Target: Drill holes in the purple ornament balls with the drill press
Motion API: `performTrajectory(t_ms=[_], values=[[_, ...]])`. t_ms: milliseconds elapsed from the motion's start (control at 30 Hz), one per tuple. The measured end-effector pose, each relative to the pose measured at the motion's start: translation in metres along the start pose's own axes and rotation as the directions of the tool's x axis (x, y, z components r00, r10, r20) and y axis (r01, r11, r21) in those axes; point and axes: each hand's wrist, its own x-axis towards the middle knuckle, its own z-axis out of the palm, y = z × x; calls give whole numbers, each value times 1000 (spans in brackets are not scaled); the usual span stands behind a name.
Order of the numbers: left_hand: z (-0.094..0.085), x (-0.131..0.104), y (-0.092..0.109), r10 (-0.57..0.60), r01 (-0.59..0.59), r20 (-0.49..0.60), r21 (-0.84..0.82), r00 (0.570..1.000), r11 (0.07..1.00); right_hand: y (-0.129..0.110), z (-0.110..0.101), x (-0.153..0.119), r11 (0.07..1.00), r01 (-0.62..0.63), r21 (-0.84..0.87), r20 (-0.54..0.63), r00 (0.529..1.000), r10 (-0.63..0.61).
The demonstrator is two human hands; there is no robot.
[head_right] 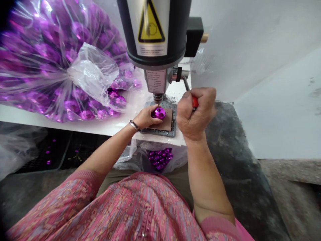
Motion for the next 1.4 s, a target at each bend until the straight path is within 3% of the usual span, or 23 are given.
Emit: performTrajectory(t_ms=[300, 367, 467, 600, 700, 767, 833, 900, 1000, 1100, 1200, 1300, 1400], values=[[0, -1, 1, 14, -14, 21, -17, 1000, 1000, 14, 5, -25, 997, -12, 74, -29, 999, 14], [0, -1, 1, 8, -7, 16, -27, 1000, 1000, 12, 8, -13, 996, -22, 81, -50, 998, 26], [-1, -3, 1, -11, 11, 1, -27, 1000, 1000, 3, 12, 27, 994, -72, 80, -63, 995, 77], [-4, -19, -4, 87, -87, 1, -4, 996, 996, -13, 15, 77, 941, -326, 93, 96, 944, 317], [-18, -40, -12, 205, -206, 47, 13, 978, 979, -22, 14, 83, 909, -405, 97, 101, 913, 396], [-37, -49, -18, 208, -210, 85, 25, 975, 977, -24, 13, 78, 910, -398, 114, 84, 917, 390], [-63, -48, -23, 131, -137, 66, 100, 989, 986, -24, 13, 73, 919, -372, 130, 74, 928, 365], [-91, -33, -27, 22, -8, -50, 277, 999, 961, -23, 13, 71, 924, -357, 136, 71, 934, 351], [-122, 3, -33, -151, 238, -200, 546, 968, 803, -23, 12, 70, 920, -369, 131, 55, 929, 365], [-132, 26, -42, -373, 426, -227, 642, 900, 638, -24, 9, 69, 929, -350, 125, 75, 936, 343], [-131, 26, -49, -428, 424, -175, 677, 887, 601, -24, 7, 66, 941, -315, 123, 107, 947, 303], [-130, 13, -48, -371, 389, -171, 641, 913, 662, -22, 8, 65, 933, -331, 144, 95, 943, 320], [-129, -2, -40, -205, 238, -127, 368, 971, 899, -20, 11, 66, 930, -329, 162, 87, 944, 319]])
